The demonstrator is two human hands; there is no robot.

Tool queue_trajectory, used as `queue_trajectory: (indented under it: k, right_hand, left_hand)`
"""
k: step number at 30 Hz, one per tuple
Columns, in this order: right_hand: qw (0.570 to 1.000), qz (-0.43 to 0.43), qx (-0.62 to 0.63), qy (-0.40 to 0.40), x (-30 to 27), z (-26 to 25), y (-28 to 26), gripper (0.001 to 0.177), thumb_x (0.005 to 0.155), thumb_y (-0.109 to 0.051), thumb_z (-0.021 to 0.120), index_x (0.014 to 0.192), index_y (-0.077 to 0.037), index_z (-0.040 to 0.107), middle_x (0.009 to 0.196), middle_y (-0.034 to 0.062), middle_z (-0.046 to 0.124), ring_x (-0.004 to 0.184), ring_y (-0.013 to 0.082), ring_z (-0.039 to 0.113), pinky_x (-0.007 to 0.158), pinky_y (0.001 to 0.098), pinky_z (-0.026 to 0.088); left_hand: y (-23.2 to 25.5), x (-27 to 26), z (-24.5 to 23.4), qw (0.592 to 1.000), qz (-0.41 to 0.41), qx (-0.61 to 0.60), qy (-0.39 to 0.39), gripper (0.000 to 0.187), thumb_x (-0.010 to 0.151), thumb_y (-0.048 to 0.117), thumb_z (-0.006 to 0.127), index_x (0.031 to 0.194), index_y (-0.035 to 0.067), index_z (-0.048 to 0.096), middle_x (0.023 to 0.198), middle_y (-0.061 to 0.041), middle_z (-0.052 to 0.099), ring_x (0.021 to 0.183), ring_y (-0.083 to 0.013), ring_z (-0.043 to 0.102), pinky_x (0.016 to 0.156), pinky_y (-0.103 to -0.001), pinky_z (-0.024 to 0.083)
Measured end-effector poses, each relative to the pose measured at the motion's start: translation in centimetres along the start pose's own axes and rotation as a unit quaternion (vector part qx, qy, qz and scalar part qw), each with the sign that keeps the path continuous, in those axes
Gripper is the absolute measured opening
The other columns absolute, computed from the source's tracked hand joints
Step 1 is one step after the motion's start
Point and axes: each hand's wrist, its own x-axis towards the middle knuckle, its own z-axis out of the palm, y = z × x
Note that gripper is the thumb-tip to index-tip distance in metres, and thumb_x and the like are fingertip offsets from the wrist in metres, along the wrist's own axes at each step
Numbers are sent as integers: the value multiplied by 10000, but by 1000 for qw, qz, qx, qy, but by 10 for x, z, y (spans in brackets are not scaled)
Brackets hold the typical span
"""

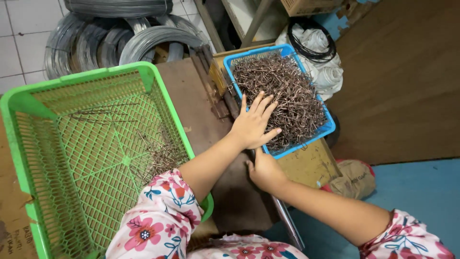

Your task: The person repeatedly picks straight wire pieces from a green basket, places each into a manual bending tool, and pulls a lever to form a hook. The finished hooks are dropped into a blue basket. The cycle continues throughout the clip.

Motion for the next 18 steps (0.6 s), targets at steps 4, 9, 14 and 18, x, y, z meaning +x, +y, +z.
queue_trajectory:
  k: [4, 9, 14, 18]
  right_hand:
    - [1000, -9, -9, 15, 3, 11, 6, 481, 1012, -314, 614, 1344, 19, 519, 925, 263, 792, 955, 461, 800, 756, 574, 657]
    - [999, -34, 4, 38, 6, 21, 7, 408, 983, -306, 630, 1244, -1, 560, 857, 245, 789, 893, 450, 803, 677, 581, 639]
    - [998, -37, -19, 56, 13, 36, 16, 317, 1017, -311, 581, 1171, -34, 586, 789, 187, 789, 830, 392, 818, 618, 511, 641]
    - [998, -46, -4, 47, 14, 32, 19, 295, 1012, -247, 569, 1178, -5, 590, 805, 239, 784, 850, 452, 805, 660, 583, 633]
  left_hand:
    - [2, -3, 1, 1000, -4, -14, -11, 896, 1016, 723, 481, 1653, 100, 394, 1713, -166, 361, 1669, -389, 190, 1268, -808, 43]
    - [0, -3, 2, 1000, 5, 8, -26, 916, 983, 725, 512, 1645, 99, 424, 1724, -158, 365, 1680, -381, 167, 1264, -812, 36]
    - [2, -5, 6, 999, 10, 16, -36, 917, 987, 685, 550, 1676, 102, 383, 1767, -164, 304, 1692, -385, 115, 1266, -806, 11]
    - [-1, -4, 11, 999, -1, 26, -29, 946, 977, 678, 544, 1714, 128, 325, 1797, -148, 253, 1704, -374, 66, 1275, -795, -20]
